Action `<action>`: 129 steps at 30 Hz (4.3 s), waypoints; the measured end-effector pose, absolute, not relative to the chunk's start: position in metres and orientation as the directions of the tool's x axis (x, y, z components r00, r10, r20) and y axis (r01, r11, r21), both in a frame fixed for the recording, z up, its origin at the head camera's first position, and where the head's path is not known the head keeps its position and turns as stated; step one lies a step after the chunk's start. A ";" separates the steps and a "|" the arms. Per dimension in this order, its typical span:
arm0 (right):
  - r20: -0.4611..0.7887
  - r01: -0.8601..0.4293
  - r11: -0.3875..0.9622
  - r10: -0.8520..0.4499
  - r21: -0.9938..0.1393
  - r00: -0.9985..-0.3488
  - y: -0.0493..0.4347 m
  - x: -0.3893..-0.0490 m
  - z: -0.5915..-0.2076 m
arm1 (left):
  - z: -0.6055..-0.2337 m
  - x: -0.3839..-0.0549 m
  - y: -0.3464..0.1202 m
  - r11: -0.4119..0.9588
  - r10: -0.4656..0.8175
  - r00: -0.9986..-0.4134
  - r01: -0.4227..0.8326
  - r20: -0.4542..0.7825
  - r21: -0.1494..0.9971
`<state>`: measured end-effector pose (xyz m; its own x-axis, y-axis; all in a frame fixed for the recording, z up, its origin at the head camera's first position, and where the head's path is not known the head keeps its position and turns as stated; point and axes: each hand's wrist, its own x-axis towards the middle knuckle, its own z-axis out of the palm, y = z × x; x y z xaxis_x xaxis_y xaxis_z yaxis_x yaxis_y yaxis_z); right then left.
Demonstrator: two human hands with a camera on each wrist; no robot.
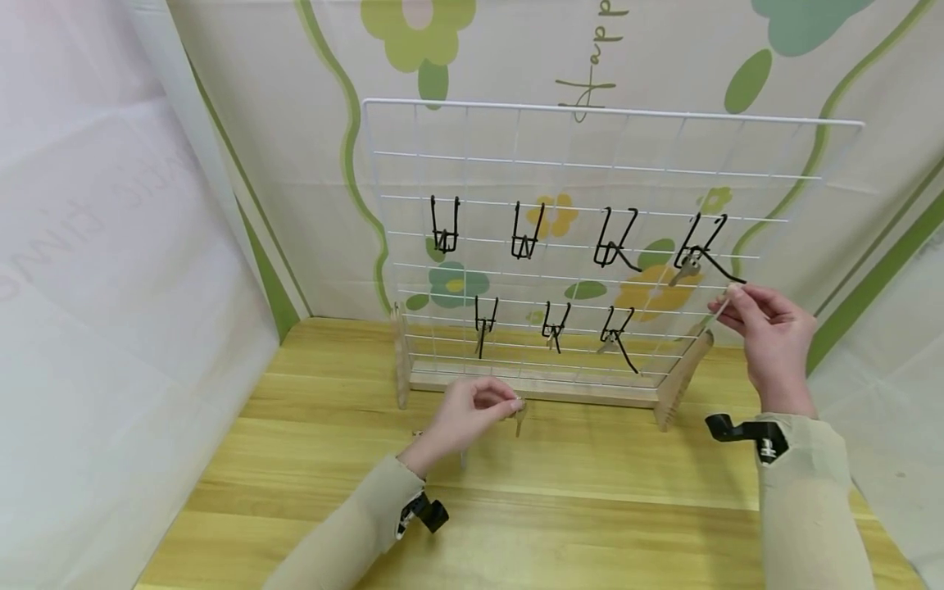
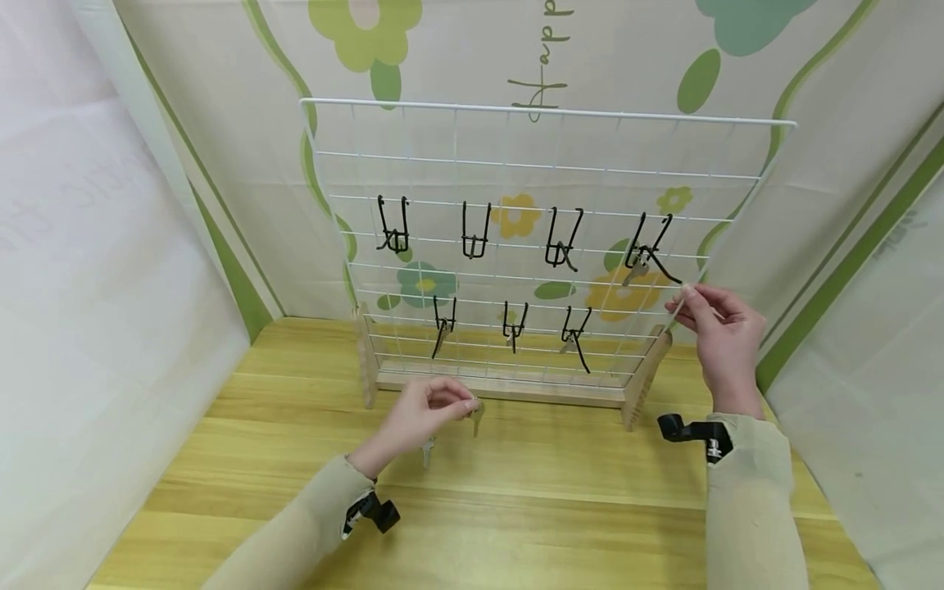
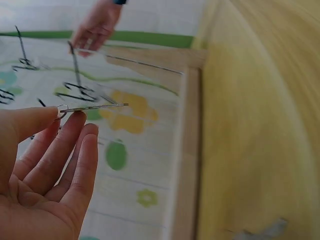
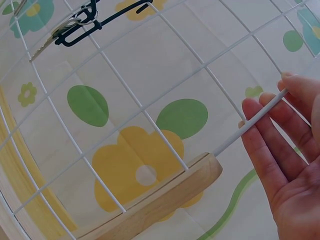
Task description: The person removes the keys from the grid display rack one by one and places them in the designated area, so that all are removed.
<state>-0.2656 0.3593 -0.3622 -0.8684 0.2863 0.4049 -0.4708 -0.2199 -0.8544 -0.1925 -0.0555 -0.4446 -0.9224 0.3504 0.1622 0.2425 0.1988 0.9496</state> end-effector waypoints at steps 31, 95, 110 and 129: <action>0.401 -0.463 -0.217 0.277 -0.859 -0.873 0.359 -0.265 -0.362 | -0.522 -0.216 -0.071 0.451 0.391 -0.920 0.180 -0.013 0.874; 0.404 -0.468 -0.188 0.298 -0.864 -0.865 0.359 -0.263 -0.360 | -0.334 -0.200 0.018 0.010 0.460 -0.811 0.413 0.363 0.910; 0.394 -0.459 -0.172 0.310 -0.872 -0.865 0.359 -0.263 -0.358 | -0.304 -0.231 0.093 0.028 0.344 -0.873 0.379 0.347 0.925; 0.410 -0.470 -0.158 0.304 -0.869 -0.860 0.361 -0.265 -0.363 | -0.293 -0.250 0.132 0.056 0.147 -0.887 0.448 0.437 0.892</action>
